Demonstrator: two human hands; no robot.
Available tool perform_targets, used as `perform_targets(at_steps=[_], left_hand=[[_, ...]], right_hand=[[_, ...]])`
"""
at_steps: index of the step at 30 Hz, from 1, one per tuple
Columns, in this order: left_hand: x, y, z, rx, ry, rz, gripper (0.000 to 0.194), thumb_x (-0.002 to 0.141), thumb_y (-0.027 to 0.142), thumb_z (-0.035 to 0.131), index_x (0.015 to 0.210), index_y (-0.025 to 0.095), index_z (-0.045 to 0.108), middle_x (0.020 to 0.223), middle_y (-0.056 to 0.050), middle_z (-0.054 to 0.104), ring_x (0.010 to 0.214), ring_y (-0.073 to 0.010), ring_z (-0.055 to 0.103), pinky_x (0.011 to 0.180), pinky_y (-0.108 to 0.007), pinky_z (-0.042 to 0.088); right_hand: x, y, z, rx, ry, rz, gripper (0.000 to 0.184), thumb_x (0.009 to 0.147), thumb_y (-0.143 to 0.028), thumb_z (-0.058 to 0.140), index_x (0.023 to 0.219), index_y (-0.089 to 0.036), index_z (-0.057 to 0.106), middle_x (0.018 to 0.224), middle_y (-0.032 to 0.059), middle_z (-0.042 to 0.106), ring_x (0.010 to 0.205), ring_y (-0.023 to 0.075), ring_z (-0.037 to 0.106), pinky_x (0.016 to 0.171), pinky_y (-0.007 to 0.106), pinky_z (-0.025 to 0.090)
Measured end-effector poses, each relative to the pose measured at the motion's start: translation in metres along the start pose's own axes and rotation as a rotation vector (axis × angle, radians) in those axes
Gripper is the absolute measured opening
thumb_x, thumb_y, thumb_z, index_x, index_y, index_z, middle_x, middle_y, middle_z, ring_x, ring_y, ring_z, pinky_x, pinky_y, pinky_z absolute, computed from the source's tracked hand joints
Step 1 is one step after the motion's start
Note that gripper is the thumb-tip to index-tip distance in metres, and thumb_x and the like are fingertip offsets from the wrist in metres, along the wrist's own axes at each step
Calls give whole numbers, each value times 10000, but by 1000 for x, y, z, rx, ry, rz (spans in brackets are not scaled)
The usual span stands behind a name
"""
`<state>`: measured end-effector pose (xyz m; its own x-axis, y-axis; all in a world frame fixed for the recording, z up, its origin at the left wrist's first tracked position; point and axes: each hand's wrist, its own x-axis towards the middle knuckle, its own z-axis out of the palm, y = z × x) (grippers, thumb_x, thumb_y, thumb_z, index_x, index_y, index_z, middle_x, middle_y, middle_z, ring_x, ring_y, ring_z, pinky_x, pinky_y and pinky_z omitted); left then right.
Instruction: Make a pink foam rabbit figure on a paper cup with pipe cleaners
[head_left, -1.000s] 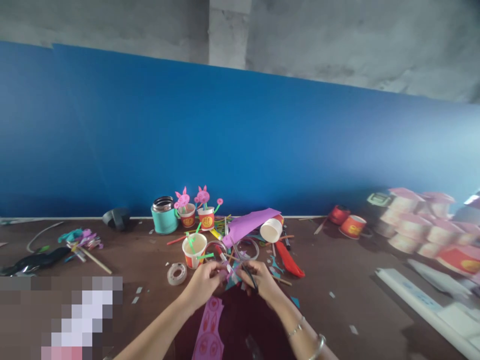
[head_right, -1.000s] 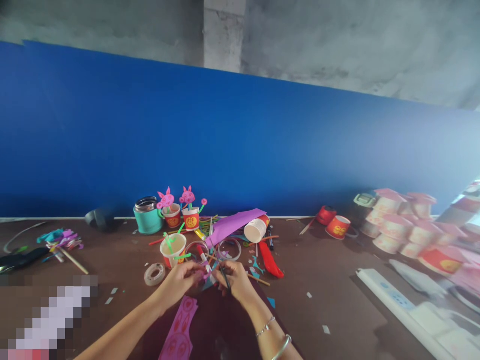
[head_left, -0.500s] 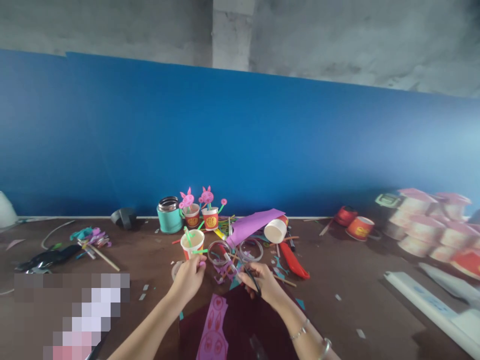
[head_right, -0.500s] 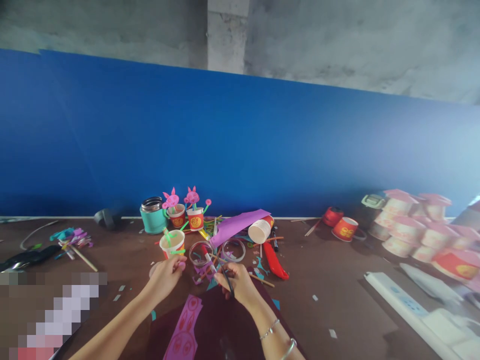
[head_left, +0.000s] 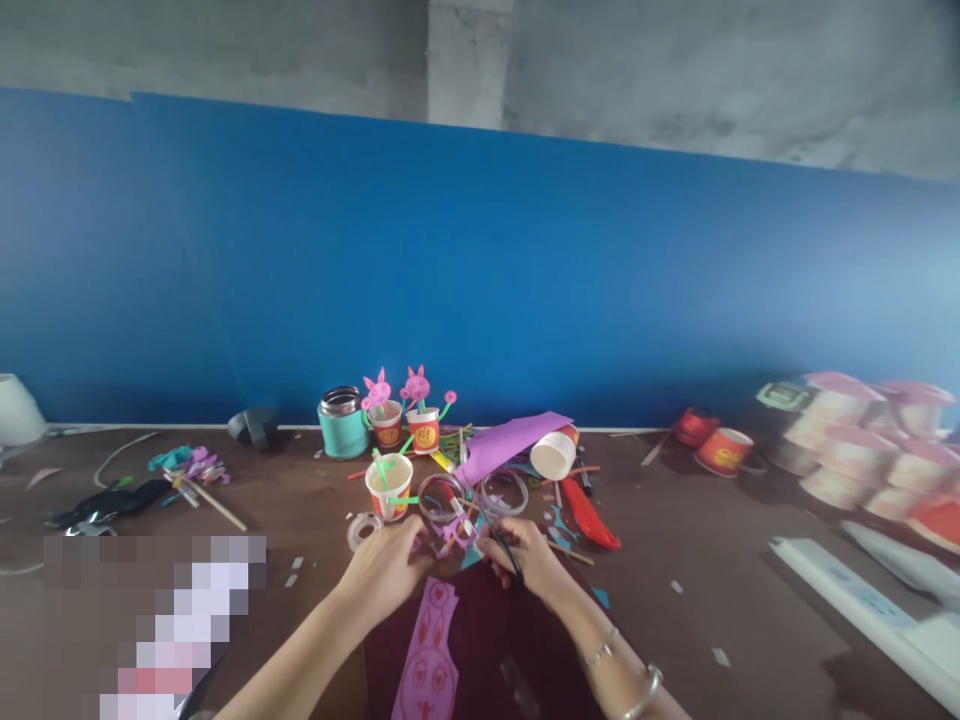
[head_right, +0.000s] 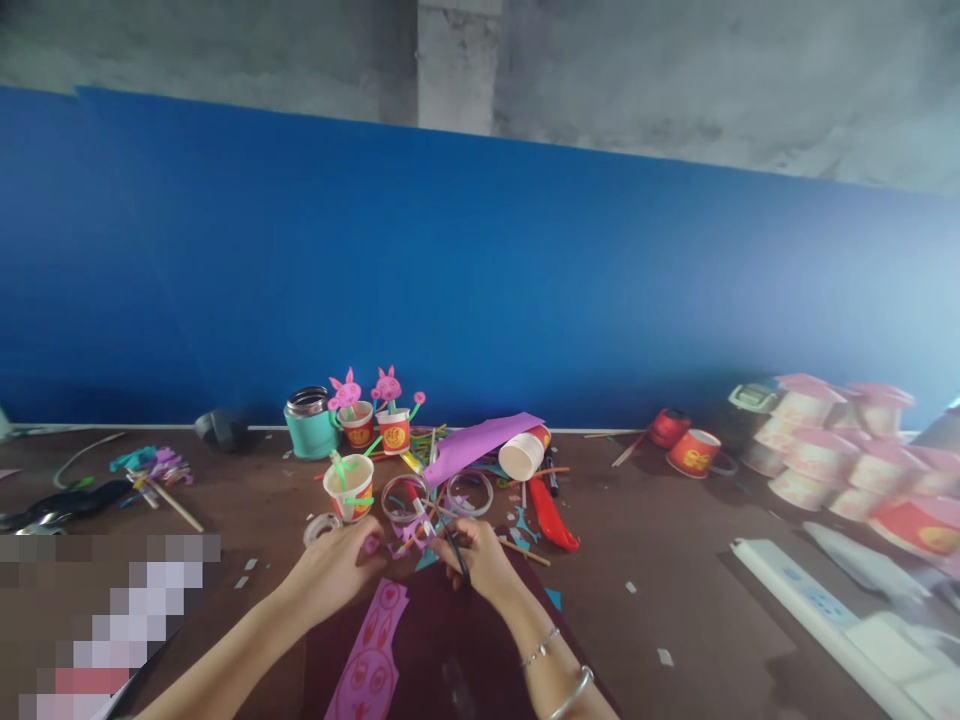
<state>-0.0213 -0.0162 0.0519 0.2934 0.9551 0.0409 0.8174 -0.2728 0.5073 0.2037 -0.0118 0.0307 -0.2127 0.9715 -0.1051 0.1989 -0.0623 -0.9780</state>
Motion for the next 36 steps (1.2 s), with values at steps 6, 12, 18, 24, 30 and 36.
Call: perform_targets(at_steps=[6, 12, 18, 24, 30, 36], left_hand=[[-12, 8, 0, -135, -162, 105, 306, 548, 263, 764, 827, 232, 642, 848, -31, 623, 737, -228, 569, 611, -258, 313], [-1, -1, 5, -385, -163, 53, 104, 596, 215, 708, 640, 192, 617, 683, -3, 611, 644, -171, 536, 563, -239, 336], [17, 11, -4, -1110, -54, -243, 289, 614, 318, 738, 823, 160, 617, 604, 28, 589, 494, -110, 543, 446, -196, 381], [33, 41, 21, -1521, 318, -401, 330, 583, 325, 789, 770, 158, 575, 673, -8, 652, 558, -127, 622, 479, -195, 449], [50, 47, 53, -1601, 360, -372, 401, 581, 439, 784, 723, 157, 536, 496, 36, 572, 378, -83, 495, 370, -174, 333], [49, 42, 55, -1628, 247, -273, 424, 566, 455, 790, 687, 165, 505, 474, 47, 548, 353, -63, 452, 335, -153, 254]], right_hand=[[0, -1, 0, 25, -20, 10, 362, 641, -479, 728, 685, -165, 553, 446, -70, 493, 366, 73, 439, 359, 186, 375], [0, -2, 1, 64, 3, 13, 391, 617, -499, 747, 689, -158, 570, 465, -62, 505, 370, 69, 437, 360, 186, 371], [2, -2, 2, 220, 167, -128, 430, 653, -546, 711, 728, -144, 579, 472, -55, 507, 389, 77, 447, 381, 195, 339], [5, -2, -2, 285, 427, -175, 431, 715, -588, 636, 748, -169, 544, 509, -39, 546, 380, 69, 403, 356, 184, 279], [1, 0, 10, 127, 80, -120, 413, 664, -552, 684, 686, -169, 530, 443, -60, 486, 359, 81, 437, 374, 195, 338], [-2, 0, 17, 65, -31, -92, 343, 685, -461, 703, 738, -160, 549, 454, -59, 500, 374, 85, 450, 393, 197, 376]])
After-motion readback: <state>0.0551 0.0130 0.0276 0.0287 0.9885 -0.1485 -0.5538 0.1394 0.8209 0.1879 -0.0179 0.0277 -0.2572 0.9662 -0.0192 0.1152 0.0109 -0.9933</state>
